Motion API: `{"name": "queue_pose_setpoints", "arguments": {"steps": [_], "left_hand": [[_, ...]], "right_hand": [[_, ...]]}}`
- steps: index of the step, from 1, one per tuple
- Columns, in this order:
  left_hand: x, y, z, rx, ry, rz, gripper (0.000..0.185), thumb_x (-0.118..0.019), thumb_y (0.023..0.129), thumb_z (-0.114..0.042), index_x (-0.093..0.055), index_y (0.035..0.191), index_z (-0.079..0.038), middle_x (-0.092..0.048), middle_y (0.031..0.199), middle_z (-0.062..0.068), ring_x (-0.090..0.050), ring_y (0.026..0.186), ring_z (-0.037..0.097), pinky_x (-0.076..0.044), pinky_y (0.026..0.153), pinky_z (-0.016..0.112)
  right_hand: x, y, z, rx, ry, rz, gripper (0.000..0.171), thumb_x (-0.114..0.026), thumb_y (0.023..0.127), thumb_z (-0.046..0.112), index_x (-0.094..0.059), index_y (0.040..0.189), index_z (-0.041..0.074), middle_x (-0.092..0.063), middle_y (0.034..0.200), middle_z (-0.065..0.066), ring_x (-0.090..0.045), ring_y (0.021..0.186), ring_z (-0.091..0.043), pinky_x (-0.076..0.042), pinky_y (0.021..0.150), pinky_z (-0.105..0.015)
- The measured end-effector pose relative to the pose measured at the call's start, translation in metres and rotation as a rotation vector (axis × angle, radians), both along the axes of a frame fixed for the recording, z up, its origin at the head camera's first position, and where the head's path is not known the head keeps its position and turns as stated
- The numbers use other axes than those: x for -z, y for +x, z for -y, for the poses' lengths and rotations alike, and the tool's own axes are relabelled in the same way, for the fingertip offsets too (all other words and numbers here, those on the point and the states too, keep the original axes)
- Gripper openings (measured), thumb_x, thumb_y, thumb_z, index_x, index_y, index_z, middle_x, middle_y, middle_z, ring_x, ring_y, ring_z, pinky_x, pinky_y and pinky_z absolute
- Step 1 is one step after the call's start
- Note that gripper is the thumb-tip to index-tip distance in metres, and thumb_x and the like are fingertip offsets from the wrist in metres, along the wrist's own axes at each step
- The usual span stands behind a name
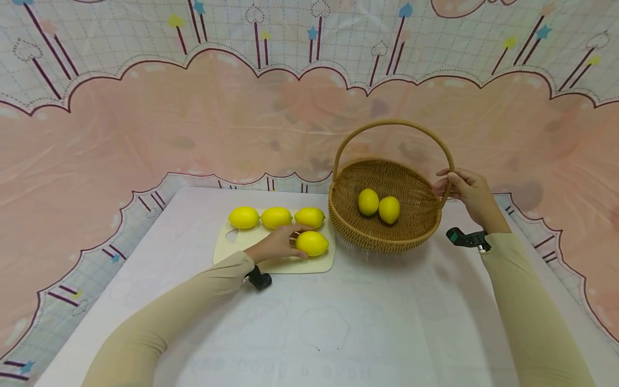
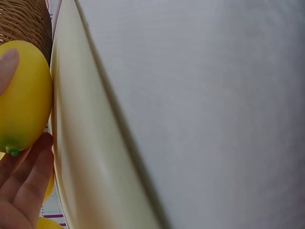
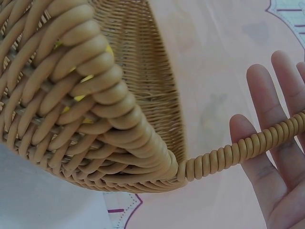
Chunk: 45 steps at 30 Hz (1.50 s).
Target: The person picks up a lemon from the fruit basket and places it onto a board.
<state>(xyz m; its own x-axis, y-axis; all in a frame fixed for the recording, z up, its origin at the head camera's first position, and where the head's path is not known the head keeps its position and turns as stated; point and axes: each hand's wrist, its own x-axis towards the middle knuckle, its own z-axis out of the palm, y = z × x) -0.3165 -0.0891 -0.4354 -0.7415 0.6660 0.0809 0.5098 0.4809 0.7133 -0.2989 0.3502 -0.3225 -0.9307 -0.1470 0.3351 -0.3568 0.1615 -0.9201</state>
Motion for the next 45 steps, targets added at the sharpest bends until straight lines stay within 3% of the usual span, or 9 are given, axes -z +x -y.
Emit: {"name": "queue_pose_setpoints", "arguments": {"steps": [17,22,27,31,35,41,45], "left_hand": [[-0.003,0.001,0.001,-0.002,-0.009,0.034,0.071,-0.08,0.074,-0.02,-0.048,0.136,-0.004,-0.053,0.134,0.014,-0.055,0.117,0.03,-0.048,0.1,0.036],[-0.009,0.0,0.004,-0.004,0.035,0.083,0.069,-0.079,0.075,-0.017,-0.047,0.135,-0.002,-0.053,0.135,0.016,-0.055,0.119,0.031,-0.046,0.102,0.037],[-0.02,-0.005,0.006,0.001,0.041,0.069,0.067,-0.077,0.077,-0.016,-0.047,0.135,-0.002,-0.054,0.133,0.017,-0.056,0.118,0.031,-0.046,0.102,0.039],[-0.036,-0.01,0.002,-0.011,0.041,0.044,0.065,-0.077,0.078,-0.015,-0.047,0.135,-0.003,-0.054,0.133,0.016,-0.056,0.119,0.031,-0.045,0.103,0.039],[-0.06,-0.016,-0.008,-0.016,0.031,-0.011,0.06,-0.075,0.079,-0.014,-0.05,0.133,-0.004,-0.055,0.133,0.013,-0.055,0.12,0.028,-0.045,0.104,0.037],[-0.098,-0.031,-0.033,0.061,0.011,-0.119,0.055,-0.073,0.082,-0.017,-0.053,0.131,-0.004,-0.057,0.132,0.011,-0.054,0.121,0.024,-0.044,0.105,0.034],[-0.121,-0.04,-0.061,0.117,-0.051,-0.121,0.053,-0.071,0.084,-0.021,-0.053,0.132,-0.008,-0.057,0.132,0.008,-0.053,0.124,0.022,-0.042,0.106,0.031]], "right_hand": [[-0.001,0.0,0.0,0.014,0.009,0.006,0.023,-0.048,0.097,0.023,-0.065,0.104,0.011,-0.072,0.081,0.005,-0.069,0.074,-0.008,-0.057,0.069,-0.02],[0.0,0.0,0.0,0.015,-0.001,0.014,0.023,-0.049,0.097,0.025,-0.065,0.104,0.01,-0.072,0.081,0.004,-0.069,0.074,-0.009,-0.057,0.069,-0.02],[0.0,0.0,0.0,0.009,-0.002,0.01,0.024,-0.049,0.097,0.025,-0.065,0.105,0.01,-0.072,0.082,0.004,-0.069,0.074,-0.009,-0.057,0.069,-0.02],[-0.001,0.001,0.0,-0.001,-0.014,0.01,0.023,-0.048,0.097,0.024,-0.065,0.105,0.01,-0.072,0.082,0.004,-0.069,0.074,-0.009,-0.057,0.069,-0.02],[-0.001,0.001,0.0,0.001,-0.012,0.012,0.023,-0.048,0.097,0.024,-0.065,0.105,0.01,-0.072,0.082,0.004,-0.069,0.074,-0.009,-0.057,0.069,-0.02],[0.0,0.001,0.0,0.01,-0.001,0.014,0.024,-0.049,0.096,0.025,-0.065,0.105,0.01,-0.072,0.082,0.005,-0.07,0.074,-0.008,-0.057,0.069,-0.02],[-0.001,0.001,0.0,0.013,0.011,0.007,0.024,-0.048,0.097,0.025,-0.065,0.106,0.011,-0.072,0.082,0.005,-0.069,0.074,-0.008,-0.057,0.069,-0.02]]}}
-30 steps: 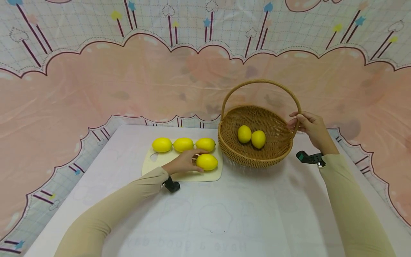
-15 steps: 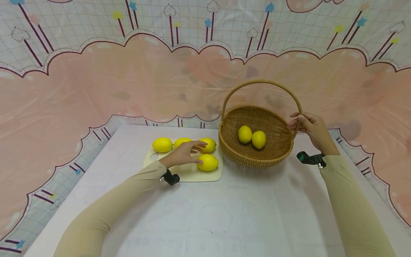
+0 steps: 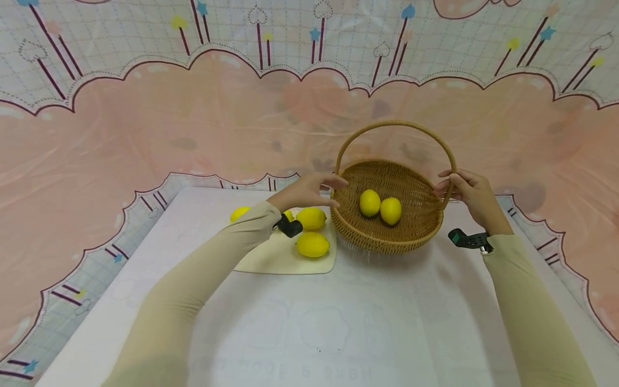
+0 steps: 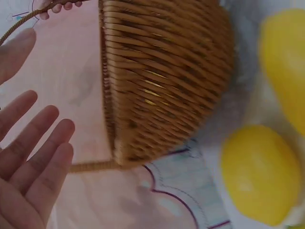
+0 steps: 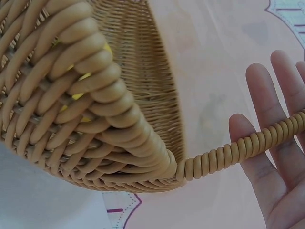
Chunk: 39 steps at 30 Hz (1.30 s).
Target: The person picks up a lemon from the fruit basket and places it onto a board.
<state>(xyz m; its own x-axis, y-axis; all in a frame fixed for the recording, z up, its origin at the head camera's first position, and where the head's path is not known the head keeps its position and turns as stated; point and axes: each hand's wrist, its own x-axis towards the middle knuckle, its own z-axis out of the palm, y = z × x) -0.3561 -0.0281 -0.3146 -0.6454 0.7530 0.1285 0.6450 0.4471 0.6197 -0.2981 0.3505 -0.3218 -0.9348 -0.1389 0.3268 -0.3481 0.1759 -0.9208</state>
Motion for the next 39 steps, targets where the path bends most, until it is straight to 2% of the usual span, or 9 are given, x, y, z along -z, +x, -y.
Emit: {"name": "queue_pose_setpoints", "arguments": {"steps": [5,8,12,18,21,24,30,35,39], "left_hand": [[-0.017,-0.011,-0.043,0.065,-0.069,0.025,0.051,-0.07,0.085,-0.021,-0.053,0.131,-0.009,-0.055,0.135,0.008,-0.051,0.127,0.019,-0.042,0.106,0.028],[-0.021,-0.017,-0.067,0.086,-0.106,0.024,0.052,-0.07,0.085,-0.023,-0.053,0.131,-0.008,-0.054,0.136,0.008,-0.051,0.126,0.019,-0.042,0.105,0.026],[-0.021,-0.026,-0.094,0.077,-0.166,-0.016,0.053,-0.07,0.084,-0.029,-0.054,0.131,-0.012,-0.056,0.134,0.004,-0.053,0.122,0.018,-0.043,0.102,0.024],[-0.01,-0.037,-0.123,0.064,-0.151,0.058,0.053,-0.068,0.087,-0.026,-0.051,0.134,-0.009,-0.053,0.137,0.009,-0.05,0.123,0.023,-0.044,0.101,0.028],[-0.003,-0.042,-0.133,0.03,-0.151,0.097,0.055,-0.067,0.087,-0.024,-0.048,0.136,-0.007,-0.051,0.138,0.01,-0.049,0.123,0.024,-0.043,0.101,0.031],[0.004,-0.046,-0.14,-0.009,-0.169,0.097,0.057,-0.068,0.087,-0.025,-0.047,0.137,-0.007,-0.051,0.138,0.01,-0.049,0.124,0.023,-0.043,0.101,0.032],[0.02,-0.05,-0.152,-0.056,-0.238,0.074,0.06,-0.069,0.086,-0.028,-0.047,0.138,-0.01,-0.052,0.137,0.007,-0.052,0.12,0.018,-0.046,0.099,0.029],[0.033,-0.052,-0.155,-0.067,-0.271,0.078,0.059,-0.07,0.085,-0.027,-0.048,0.137,-0.01,-0.052,0.138,0.006,-0.054,0.118,0.018,-0.046,0.099,0.029],[0.037,-0.053,-0.156,-0.058,-0.275,0.086,0.057,-0.07,0.085,-0.026,-0.049,0.136,-0.011,-0.05,0.139,0.006,-0.051,0.123,0.019,-0.045,0.101,0.03]], "right_hand": [[0.0,-0.001,-0.001,-0.01,-0.021,-0.001,0.023,-0.048,0.097,0.023,-0.065,0.105,0.012,-0.072,0.083,0.004,-0.069,0.074,-0.008,-0.057,0.068,-0.02],[0.001,-0.002,-0.001,-0.021,-0.045,0.001,0.022,-0.048,0.097,0.021,-0.066,0.105,0.012,-0.072,0.082,0.004,-0.069,0.073,-0.009,-0.057,0.068,-0.021],[0.002,-0.004,-0.001,-0.017,-0.05,0.006,0.023,-0.049,0.096,0.022,-0.067,0.105,0.011,-0.072,0.082,0.004,-0.069,0.073,-0.009,-0.057,0.068,-0.021],[0.004,-0.003,-0.003,0.027,0.002,0.002,0.025,-0.049,0.096,0.026,-0.065,0.105,0.01,-0.071,0.081,0.006,-0.069,0.073,-0.007,-0.056,0.068,-0.018],[0.003,-0.002,-0.003,0.039,0.026,0.001,0.026,-0.05,0.096,0.027,-0.065,0.105,0.009,-0.071,0.08,0.007,-0.069,0.073,-0.007,-0.056,0.068,-0.018],[0.003,-0.003,-0.003,0.042,0.04,-0.006,0.025,-0.05,0.096,0.027,-0.065,0.106,0.009,-0.071,0.08,0.007,-0.068,0.072,-0.007,-0.056,0.068,-0.018],[0.003,-0.004,-0.003,0.017,-0.007,-0.008,0.023,-0.049,0.096,0.024,-0.065,0.105,0.01,-0.072,0.081,0.005,-0.069,0.072,-0.009,-0.057,0.068,-0.02],[0.002,-0.004,-0.002,0.002,-0.023,-0.009,0.023,-0.049,0.096,0.022,-0.065,0.105,0.008,-0.072,0.081,0.004,-0.069,0.073,-0.009,-0.057,0.068,-0.02],[0.002,-0.003,-0.003,0.002,-0.012,-0.011,0.022,-0.049,0.097,0.022,-0.066,0.105,0.012,-0.071,0.082,0.004,-0.069,0.074,-0.009,-0.057,0.069,-0.02]]}}
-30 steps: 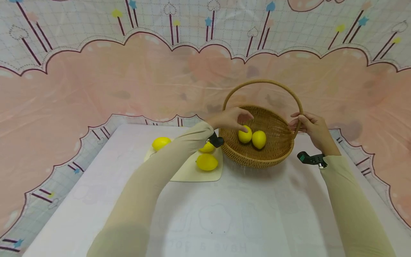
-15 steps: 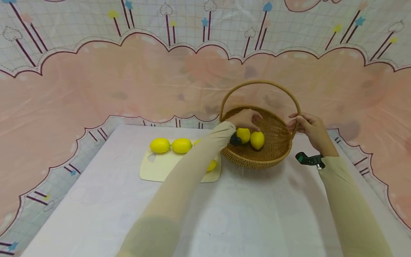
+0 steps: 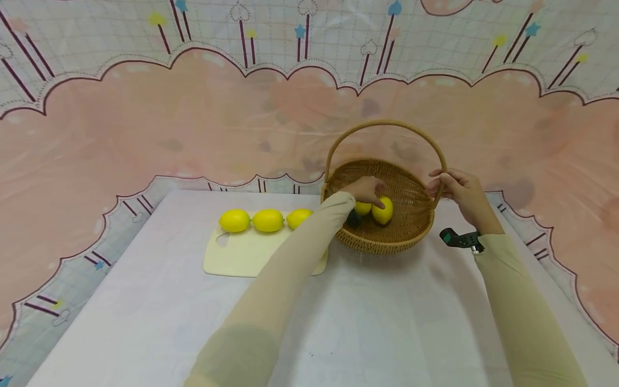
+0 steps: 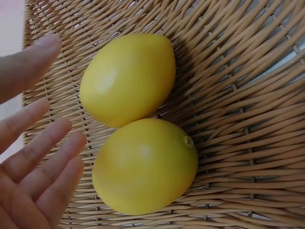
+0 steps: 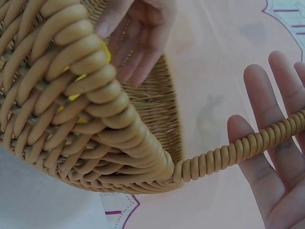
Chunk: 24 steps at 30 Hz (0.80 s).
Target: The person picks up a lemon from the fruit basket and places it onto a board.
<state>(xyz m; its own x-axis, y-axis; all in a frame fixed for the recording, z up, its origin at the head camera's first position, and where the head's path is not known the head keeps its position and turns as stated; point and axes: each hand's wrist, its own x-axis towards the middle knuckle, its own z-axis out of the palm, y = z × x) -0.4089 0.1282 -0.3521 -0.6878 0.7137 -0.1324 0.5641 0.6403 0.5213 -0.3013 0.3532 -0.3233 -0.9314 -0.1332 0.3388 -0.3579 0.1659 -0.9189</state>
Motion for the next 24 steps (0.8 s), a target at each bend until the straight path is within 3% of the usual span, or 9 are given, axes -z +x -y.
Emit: {"name": "queue_pose_setpoints", "arguments": {"steps": [7,15,24], "left_hand": [[-0.004,0.0,-0.002,0.024,-0.028,0.01,0.059,-0.07,0.085,-0.025,-0.048,0.138,-0.012,-0.048,0.142,0.007,-0.049,0.125,0.02,-0.044,0.102,0.031],[-0.002,-0.011,-0.008,0.011,-0.073,0.001,0.062,-0.069,0.086,-0.025,-0.043,0.141,-0.014,-0.047,0.141,0.006,-0.049,0.124,0.019,-0.045,0.101,0.03],[0.002,-0.001,-0.007,0.041,-0.16,0.067,0.069,-0.068,0.087,-0.024,-0.035,0.147,-0.017,-0.037,0.151,0.002,-0.038,0.136,0.018,-0.039,0.108,0.031]], "right_hand": [[-0.002,0.001,0.001,0.0,-0.008,0.003,0.021,-0.049,0.097,0.022,-0.066,0.104,0.012,-0.071,0.081,0.004,-0.069,0.074,-0.009,-0.057,0.069,-0.021],[-0.001,-0.001,0.003,-0.029,-0.043,-0.001,0.022,-0.049,0.097,0.02,-0.066,0.105,0.01,-0.072,0.082,0.003,-0.069,0.074,-0.009,-0.057,0.069,-0.02],[0.0,0.001,0.002,0.004,-0.006,0.002,0.021,-0.048,0.097,0.021,-0.066,0.104,0.011,-0.071,0.082,0.005,-0.068,0.074,-0.008,-0.057,0.069,-0.02]]}}
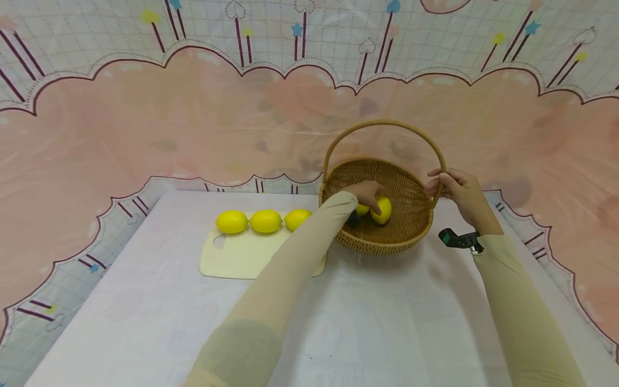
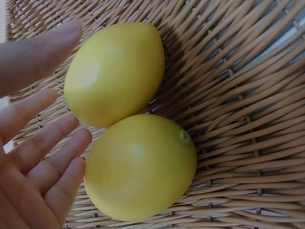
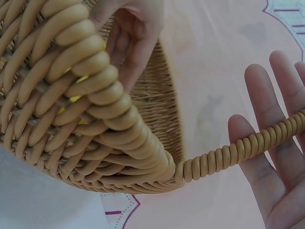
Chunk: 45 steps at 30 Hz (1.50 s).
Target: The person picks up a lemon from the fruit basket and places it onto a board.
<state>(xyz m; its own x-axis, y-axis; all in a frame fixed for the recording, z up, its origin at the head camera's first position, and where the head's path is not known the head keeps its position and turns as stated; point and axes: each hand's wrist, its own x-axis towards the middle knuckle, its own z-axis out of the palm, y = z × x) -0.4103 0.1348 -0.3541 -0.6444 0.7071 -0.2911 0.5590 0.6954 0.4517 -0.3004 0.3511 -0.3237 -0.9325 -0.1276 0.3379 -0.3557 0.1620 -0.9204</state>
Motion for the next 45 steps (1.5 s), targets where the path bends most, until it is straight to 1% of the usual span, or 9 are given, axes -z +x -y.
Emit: {"name": "queue_pose_setpoints", "arguments": {"steps": [6,12,16,20,27,29,34,39,45], "left_hand": [[0.002,0.005,-0.001,0.038,0.002,-0.033,0.061,-0.068,0.087,-0.02,-0.042,0.142,-0.012,-0.045,0.145,0.006,-0.045,0.131,0.02,-0.044,0.104,0.03],[0.003,0.008,-0.003,0.066,-0.03,-0.028,0.059,-0.073,0.082,-0.012,-0.05,0.136,-0.009,-0.055,0.134,0.008,-0.053,0.121,0.02,-0.049,0.095,0.028],[0.002,0.009,-0.002,0.096,-0.044,-0.022,0.06,-0.076,0.078,-0.009,-0.053,0.134,-0.009,-0.057,0.132,0.009,-0.055,0.118,0.021,-0.049,0.095,0.028],[0.003,0.007,-0.002,0.105,-0.047,-0.009,0.061,-0.076,0.077,-0.007,-0.053,0.134,-0.009,-0.057,0.133,0.009,-0.054,0.119,0.021,-0.048,0.097,0.028],[0.006,0.006,-0.001,0.138,-0.047,-0.014,0.053,-0.076,0.079,-0.013,-0.058,0.128,-0.009,-0.061,0.126,0.008,-0.057,0.113,0.019,-0.048,0.094,0.027],[0.006,0.006,-0.001,0.137,-0.049,-0.004,0.052,-0.077,0.078,-0.016,-0.059,0.127,-0.009,-0.062,0.124,0.008,-0.058,0.11,0.019,-0.049,0.092,0.027],[0.009,0.003,-0.002,0.132,-0.08,-0.003,0.049,-0.079,0.076,-0.023,-0.062,0.12,-0.01,-0.062,0.12,0.006,-0.058,0.105,0.017,-0.049,0.089,0.026],[0.014,0.0,-0.005,0.128,-0.12,-0.01,0.046,-0.08,0.075,-0.025,-0.063,0.115,-0.011,-0.062,0.118,0.004,-0.057,0.103,0.016,-0.049,0.087,0.027],[0.015,0.001,-0.008,0.119,-0.153,-0.02,0.049,-0.08,0.075,-0.026,-0.062,0.119,-0.012,-0.06,0.123,0.003,-0.057,0.109,0.017,-0.049,0.092,0.028]], "right_hand": [[0.0,-0.001,-0.001,0.002,0.008,0.002,0.022,-0.047,0.097,0.022,-0.065,0.104,0.011,-0.071,0.082,0.005,-0.068,0.074,-0.008,-0.056,0.069,-0.02],[0.0,-0.003,-0.002,0.021,0.039,-0.002,0.023,-0.047,0.097,0.024,-0.065,0.104,0.011,-0.071,0.082,0.006,-0.068,0.074,-0.008,-0.056,0.069,-0.018],[-0.001,-0.004,-0.002,0.036,0.068,-0.007,0.025,-0.048,0.097,0.027,-0.064,0.104,0.01,-0.07,0.081,0.007,-0.068,0.074,-0.007,-0.056,0.07,-0.017],[-0.001,-0.005,-0.002,0.027,0.06,-0.011,0.025,-0.048,0.097,0.026,-0.065,0.105,0.009,-0.07,0.082,0.006,-0.068,0.075,-0.007,-0.056,0.07,-0.017],[0.0,-0.007,-0.003,0.008,0.038,-0.017,0.03,-0.049,0.097,0.024,-0.062,0.108,0.0,-0.071,0.081,0.005,-0.068,0.075,-0.008,-0.056,0.07,-0.018],[-0.001,-0.007,-0.003,0.001,0.028,-0.017,0.029,-0.049,0.097,0.024,-0.063,0.107,0.001,-0.071,0.081,0.005,-0.068,0.075,-0.008,-0.056,0.07,-0.018],[-0.003,-0.009,-0.002,-0.017,0.002,-0.008,0.022,-0.049,0.097,0.022,-0.066,0.103,0.01,-0.071,0.081,0.004,-0.068,0.075,-0.009,-0.056,0.07,-0.018],[-0.003,-0.01,-0.002,-0.029,-0.012,-0.006,0.021,-0.049,0.097,0.021,-0.066,0.104,0.01,-0.071,0.082,0.004,-0.068,0.075,-0.009,-0.056,0.069,-0.019],[-0.002,-0.009,-0.003,-0.007,0.025,-0.018,0.022,-0.049,0.097,0.022,-0.066,0.103,0.01,-0.071,0.082,0.005,-0.068,0.074,-0.008,-0.055,0.068,-0.018]]}}
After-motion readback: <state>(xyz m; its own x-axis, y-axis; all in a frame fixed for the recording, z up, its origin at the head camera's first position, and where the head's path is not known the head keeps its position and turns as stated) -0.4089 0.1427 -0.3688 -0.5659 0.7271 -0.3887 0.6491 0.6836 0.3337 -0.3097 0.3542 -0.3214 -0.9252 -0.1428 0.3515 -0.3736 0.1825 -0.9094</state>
